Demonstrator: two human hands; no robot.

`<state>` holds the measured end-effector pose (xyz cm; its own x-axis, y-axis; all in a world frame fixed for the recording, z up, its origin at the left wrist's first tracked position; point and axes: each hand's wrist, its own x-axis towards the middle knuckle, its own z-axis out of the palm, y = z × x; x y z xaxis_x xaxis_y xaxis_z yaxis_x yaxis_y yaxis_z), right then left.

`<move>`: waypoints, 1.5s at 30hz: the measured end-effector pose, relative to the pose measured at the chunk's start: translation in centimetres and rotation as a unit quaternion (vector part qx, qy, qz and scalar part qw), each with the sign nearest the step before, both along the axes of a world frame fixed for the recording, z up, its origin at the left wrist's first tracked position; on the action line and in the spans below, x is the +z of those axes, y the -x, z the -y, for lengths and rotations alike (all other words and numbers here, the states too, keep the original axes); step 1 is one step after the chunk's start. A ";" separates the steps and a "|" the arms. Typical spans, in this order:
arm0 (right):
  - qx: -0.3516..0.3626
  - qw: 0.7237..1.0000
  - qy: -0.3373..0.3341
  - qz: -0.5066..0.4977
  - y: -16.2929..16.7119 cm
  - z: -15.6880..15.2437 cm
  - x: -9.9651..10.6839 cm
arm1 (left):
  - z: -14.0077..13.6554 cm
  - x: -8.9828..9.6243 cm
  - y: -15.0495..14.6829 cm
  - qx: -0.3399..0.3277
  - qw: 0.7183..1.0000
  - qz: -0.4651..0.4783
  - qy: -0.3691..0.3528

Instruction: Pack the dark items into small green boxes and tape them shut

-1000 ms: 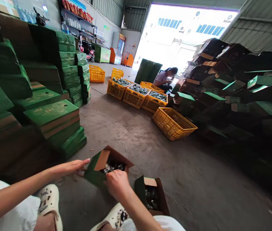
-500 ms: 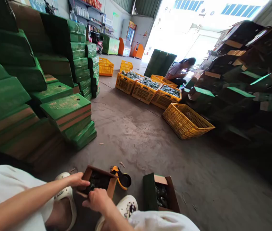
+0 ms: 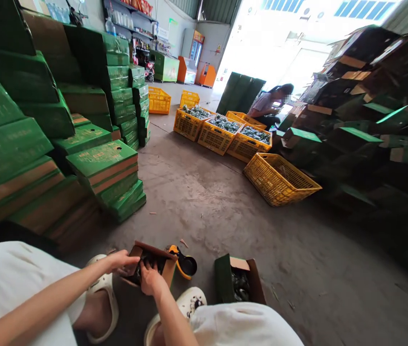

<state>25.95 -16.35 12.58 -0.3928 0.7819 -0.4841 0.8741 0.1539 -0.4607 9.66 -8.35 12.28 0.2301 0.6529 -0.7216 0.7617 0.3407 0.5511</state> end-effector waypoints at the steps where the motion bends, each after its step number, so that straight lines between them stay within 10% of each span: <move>1: -0.036 0.999 -0.031 -0.006 -0.1 0.5 0.0 | 0.0 0.0 -0.1 0.011 1.000 0.004 0.014; 5: -0.181 0.974 -0.101 0.087 -1.4 2.1 1.0 | 0.6 -0.8 -0.5 0.048 0.999 -0.010 0.017; 10: -0.241 0.947 -0.027 0.212 -3.6 1.3 2.3 | 0.6 -1.6 -0.6 0.058 0.997 -0.052 -0.007; 45: -0.277 0.935 -0.068 0.211 -1.6 3.2 -0.3 | 1.2 -2.2 -3.1 -0.097 0.978 -0.176 -0.055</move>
<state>27.56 -19.51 12.26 0.2942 0.8743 -0.3862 0.9367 -0.3439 -0.0650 12.76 -9.54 10.08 0.1072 0.6992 -0.7068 0.9556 0.1239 0.2674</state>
